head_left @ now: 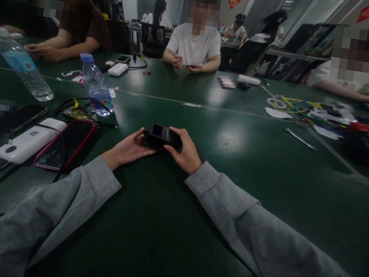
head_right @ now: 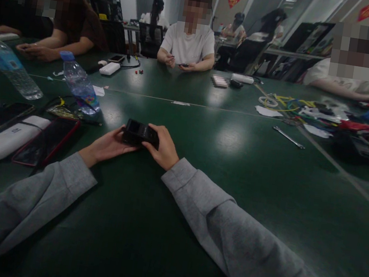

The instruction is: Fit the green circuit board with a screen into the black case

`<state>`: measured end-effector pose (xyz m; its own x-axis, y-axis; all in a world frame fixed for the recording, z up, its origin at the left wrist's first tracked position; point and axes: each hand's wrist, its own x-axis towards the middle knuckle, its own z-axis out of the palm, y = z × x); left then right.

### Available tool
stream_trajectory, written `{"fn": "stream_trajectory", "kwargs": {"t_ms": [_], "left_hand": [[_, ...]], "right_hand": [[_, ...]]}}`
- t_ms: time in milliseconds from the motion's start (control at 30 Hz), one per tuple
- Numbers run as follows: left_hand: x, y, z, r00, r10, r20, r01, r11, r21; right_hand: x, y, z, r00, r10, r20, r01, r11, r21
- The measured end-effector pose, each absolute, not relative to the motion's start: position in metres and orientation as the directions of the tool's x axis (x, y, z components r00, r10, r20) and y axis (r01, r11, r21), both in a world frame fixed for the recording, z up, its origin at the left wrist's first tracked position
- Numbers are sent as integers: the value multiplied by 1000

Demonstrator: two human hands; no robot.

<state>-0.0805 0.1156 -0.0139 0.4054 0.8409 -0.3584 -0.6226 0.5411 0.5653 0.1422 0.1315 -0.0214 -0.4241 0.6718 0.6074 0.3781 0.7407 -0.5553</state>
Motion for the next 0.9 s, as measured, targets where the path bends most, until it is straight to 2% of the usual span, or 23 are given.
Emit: {"fn": "stream_trajectory", "kwargs": {"t_ms": [233, 367, 500, 900], "left_hand": [[-81, 115, -13, 423, 838, -345, -612, 545, 572], [-81, 114, -11, 423, 832, -359, -601, 554, 576], [-79, 113, -8, 410, 834, -370, -599, 552, 581], [-79, 115, -11, 420, 835, -355, -598, 549, 584]], "right_hand": [[161, 150, -19, -90, 734, 673, 522, 611, -595], [178, 178, -33, -25, 749, 662, 609, 537, -584], [183, 191, -45, -42, 797, 602, 643, 483, -594], [177, 182, -44, -175, 826, 535, 777, 450, -440]]}}
